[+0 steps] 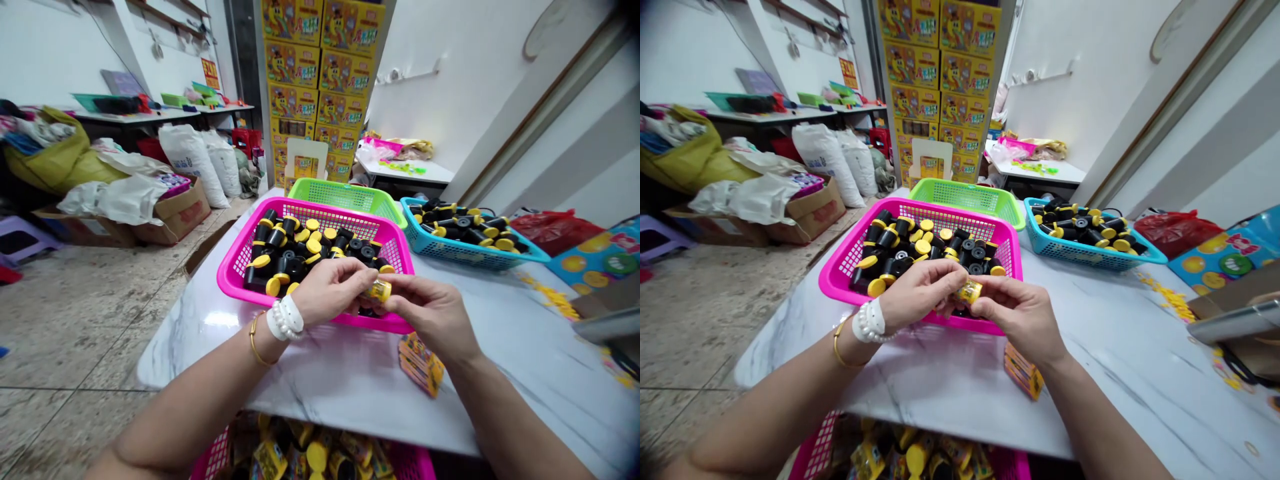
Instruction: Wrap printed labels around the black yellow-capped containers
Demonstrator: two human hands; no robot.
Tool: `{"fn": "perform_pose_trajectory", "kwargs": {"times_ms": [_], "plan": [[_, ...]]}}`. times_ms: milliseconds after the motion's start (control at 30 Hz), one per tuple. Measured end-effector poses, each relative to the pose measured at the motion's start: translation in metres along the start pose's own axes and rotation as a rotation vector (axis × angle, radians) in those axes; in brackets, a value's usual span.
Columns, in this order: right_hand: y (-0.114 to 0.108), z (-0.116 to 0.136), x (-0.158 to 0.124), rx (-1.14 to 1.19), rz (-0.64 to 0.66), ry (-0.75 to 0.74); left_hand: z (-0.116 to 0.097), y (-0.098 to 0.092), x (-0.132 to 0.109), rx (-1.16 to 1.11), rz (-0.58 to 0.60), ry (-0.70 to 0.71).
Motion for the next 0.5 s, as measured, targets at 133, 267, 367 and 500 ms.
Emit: {"fn": "perform_pose_trajectory", "kwargs": {"times_ms": [133, 267, 367, 500], "plan": [[0.0005, 0.0003, 0.0027, 0.066, 0.101, 0.002, 0.0031, -0.0012, 0.0006, -0.04, 0.018, -0.058], [-0.0036, -0.0027, 0.0009, 0.16, -0.037, -0.058, 0.0005, 0.0031, -0.0001, -0.134, 0.14, -0.019], [-0.0033, -0.0079, -0.0025, 0.18, -0.017, -0.008, -0.0007, 0.0045, -0.0006, -0.123, 0.163, -0.057], [-0.0038, -0.0034, -0.004, 0.137, 0.017, -0.081, -0.0001, 0.0057, -0.0013, -0.051, 0.187, -0.123]]}}
Point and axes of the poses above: each hand's wrist, its own x-axis towards the middle knuckle, its own y-axis out of the palm, z = x × y, the point moved 4 cm from there along x, towards the middle knuckle, and after that the axes turned 1 degree about y, right-handed, at the moved point
